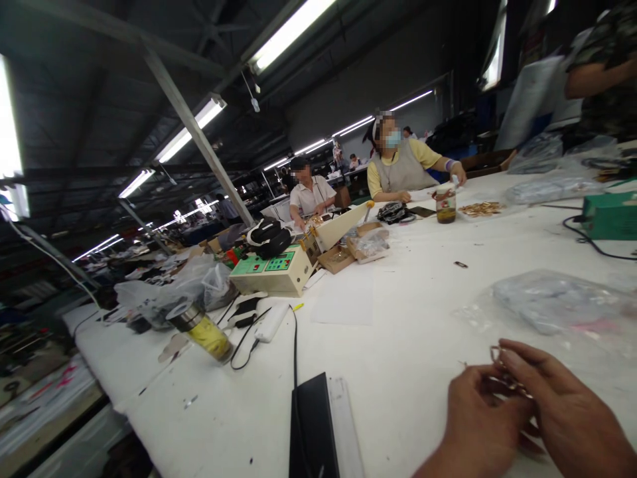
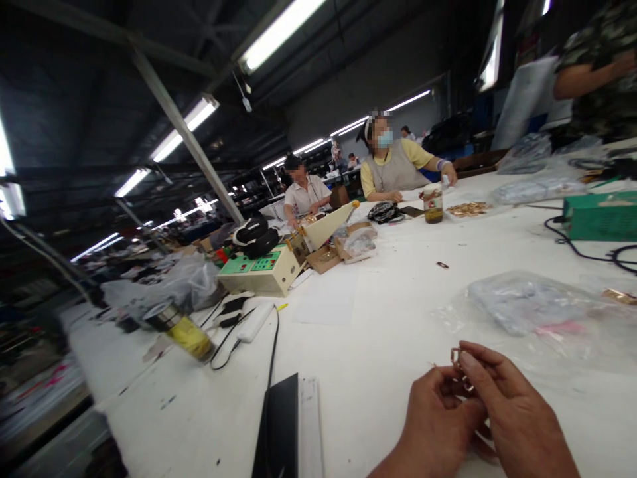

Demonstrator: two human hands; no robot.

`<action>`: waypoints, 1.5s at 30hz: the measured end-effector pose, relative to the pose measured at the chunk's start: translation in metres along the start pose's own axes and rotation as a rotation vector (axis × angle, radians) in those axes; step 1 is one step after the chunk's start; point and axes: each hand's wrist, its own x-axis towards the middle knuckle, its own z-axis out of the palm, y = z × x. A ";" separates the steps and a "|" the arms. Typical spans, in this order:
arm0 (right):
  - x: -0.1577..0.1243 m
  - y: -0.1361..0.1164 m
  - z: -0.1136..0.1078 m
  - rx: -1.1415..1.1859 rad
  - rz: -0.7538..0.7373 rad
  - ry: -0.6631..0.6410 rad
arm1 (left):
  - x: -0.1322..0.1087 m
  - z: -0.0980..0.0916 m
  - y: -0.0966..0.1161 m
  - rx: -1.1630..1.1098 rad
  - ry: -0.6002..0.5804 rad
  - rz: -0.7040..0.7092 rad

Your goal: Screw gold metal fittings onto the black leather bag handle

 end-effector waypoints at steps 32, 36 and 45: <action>0.010 -0.023 0.024 -0.088 -0.338 -0.004 | 0.027 -0.015 0.014 -0.208 -0.008 -0.081; 0.009 -0.020 0.024 -0.124 -0.366 -0.041 | 0.028 -0.017 0.020 -0.251 0.031 -0.072; 0.011 -0.014 0.024 -0.185 -0.425 -0.100 | 0.037 -0.026 0.016 -0.352 0.085 -0.100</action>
